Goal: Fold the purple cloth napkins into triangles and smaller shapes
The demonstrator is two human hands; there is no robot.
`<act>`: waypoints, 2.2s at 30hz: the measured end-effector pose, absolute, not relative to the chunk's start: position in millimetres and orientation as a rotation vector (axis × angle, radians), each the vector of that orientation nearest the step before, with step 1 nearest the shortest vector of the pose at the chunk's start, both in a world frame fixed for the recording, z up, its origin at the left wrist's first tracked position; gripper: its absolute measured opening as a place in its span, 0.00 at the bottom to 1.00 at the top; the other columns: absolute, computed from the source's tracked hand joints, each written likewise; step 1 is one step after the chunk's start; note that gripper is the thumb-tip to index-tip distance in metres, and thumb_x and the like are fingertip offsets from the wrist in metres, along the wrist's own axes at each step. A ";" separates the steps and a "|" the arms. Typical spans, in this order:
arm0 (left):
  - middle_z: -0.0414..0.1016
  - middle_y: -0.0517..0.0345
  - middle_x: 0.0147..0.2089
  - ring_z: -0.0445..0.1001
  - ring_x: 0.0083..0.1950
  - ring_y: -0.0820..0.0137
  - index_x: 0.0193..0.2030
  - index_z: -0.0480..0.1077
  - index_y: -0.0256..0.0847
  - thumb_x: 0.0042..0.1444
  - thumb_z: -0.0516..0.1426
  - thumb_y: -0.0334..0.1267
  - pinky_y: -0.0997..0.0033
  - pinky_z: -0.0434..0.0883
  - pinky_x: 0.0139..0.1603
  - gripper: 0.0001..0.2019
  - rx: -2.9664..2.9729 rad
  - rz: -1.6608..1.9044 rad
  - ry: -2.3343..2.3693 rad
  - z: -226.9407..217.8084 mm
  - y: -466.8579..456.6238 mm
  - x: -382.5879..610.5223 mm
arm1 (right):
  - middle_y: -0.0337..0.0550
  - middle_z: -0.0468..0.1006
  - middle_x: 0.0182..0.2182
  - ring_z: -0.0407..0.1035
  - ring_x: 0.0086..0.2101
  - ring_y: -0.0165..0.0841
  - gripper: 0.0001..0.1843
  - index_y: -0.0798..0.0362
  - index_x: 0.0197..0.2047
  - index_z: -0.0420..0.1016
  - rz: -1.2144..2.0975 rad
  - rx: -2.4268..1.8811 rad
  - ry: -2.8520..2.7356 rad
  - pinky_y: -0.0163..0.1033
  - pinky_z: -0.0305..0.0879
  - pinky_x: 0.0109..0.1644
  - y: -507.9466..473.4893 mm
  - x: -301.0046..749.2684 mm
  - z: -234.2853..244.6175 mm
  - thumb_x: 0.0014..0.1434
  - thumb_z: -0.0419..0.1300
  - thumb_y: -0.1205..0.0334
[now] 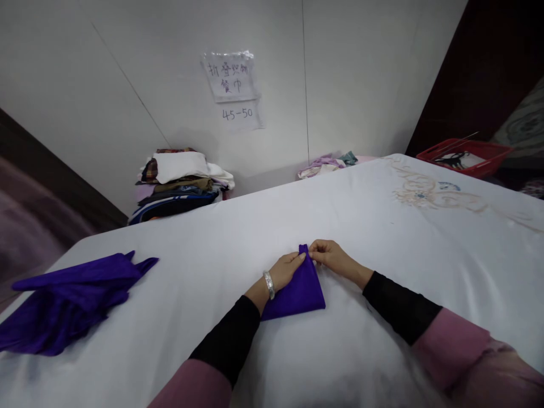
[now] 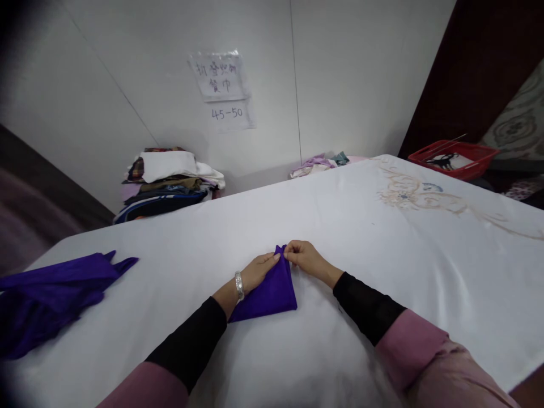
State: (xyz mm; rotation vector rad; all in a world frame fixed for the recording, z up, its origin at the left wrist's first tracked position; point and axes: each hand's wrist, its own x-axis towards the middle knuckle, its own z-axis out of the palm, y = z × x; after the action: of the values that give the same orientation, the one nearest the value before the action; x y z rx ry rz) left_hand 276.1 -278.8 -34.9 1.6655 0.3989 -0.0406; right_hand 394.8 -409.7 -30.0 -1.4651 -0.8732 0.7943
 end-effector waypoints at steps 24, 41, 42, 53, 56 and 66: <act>0.68 0.61 0.25 0.62 0.24 0.76 0.33 0.72 0.37 0.50 0.55 0.56 0.74 0.59 0.27 0.21 1.638 -0.037 0.334 -27.4 -283.4 277.5 | 0.36 0.67 0.23 0.59 0.22 0.23 0.17 0.55 0.28 0.72 1.169 -1.282 -0.704 0.31 0.49 0.22 -414.7 394.7 -27.1 0.53 0.61 0.47; 0.73 0.61 0.28 0.69 0.27 0.71 0.36 0.69 0.39 0.44 0.60 0.50 0.72 0.64 0.28 0.18 1.794 -0.118 0.556 -23.6 -267.0 237.3 | 0.37 0.69 0.25 0.63 0.29 0.31 0.10 0.52 0.22 0.67 0.525 -1.663 -0.922 0.38 0.59 0.35 -395.2 408.8 -45.9 0.50 0.58 0.56; 0.73 0.62 0.27 0.69 0.26 0.72 0.37 0.69 0.40 0.44 0.59 0.49 0.72 0.64 0.27 0.17 1.831 -0.117 0.572 -21.8 -266.3 230.9 | 0.38 0.71 0.27 0.64 0.31 0.32 0.10 0.52 0.22 0.67 0.508 -1.666 -0.936 0.39 0.59 0.38 -394.6 410.0 -47.2 0.50 0.58 0.57; 0.65 0.67 0.24 0.65 0.27 0.73 0.51 0.65 0.41 0.45 0.60 0.45 0.72 0.61 0.30 0.25 1.871 0.188 0.672 -20.6 -279.2 169.5 | 0.43 0.74 0.40 0.67 0.41 0.35 0.09 0.52 0.24 0.69 0.481 -1.700 -1.049 0.40 0.61 0.45 -389.1 413.9 -53.6 0.52 0.56 0.57; 0.65 0.67 0.26 0.65 0.29 0.73 0.51 0.65 0.42 0.43 0.61 0.46 0.72 0.61 0.32 0.26 1.722 0.280 0.689 -26.8 -282.6 157.9 | 0.42 0.75 0.36 0.68 0.38 0.35 0.09 0.51 0.24 0.70 0.475 -1.724 -1.105 0.40 0.61 0.43 -387.3 413.9 -55.0 0.52 0.56 0.57; 0.70 0.62 0.33 0.70 0.37 0.69 0.52 0.64 0.44 0.47 0.60 0.42 0.66 0.67 0.41 0.23 1.787 0.489 0.739 -50.3 -293.2 140.4 | 0.39 0.74 0.29 0.66 0.34 0.35 0.08 0.50 0.21 0.69 0.387 -1.829 -1.238 0.40 0.59 0.41 -382.6 414.2 -53.9 0.50 0.58 0.62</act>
State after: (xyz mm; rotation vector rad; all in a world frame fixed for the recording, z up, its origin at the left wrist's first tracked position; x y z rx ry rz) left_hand 140.4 -293.2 -50.3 1.7872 0.7393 0.4888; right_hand 414.2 -382.6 -53.9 -1.8291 -1.2380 0.3870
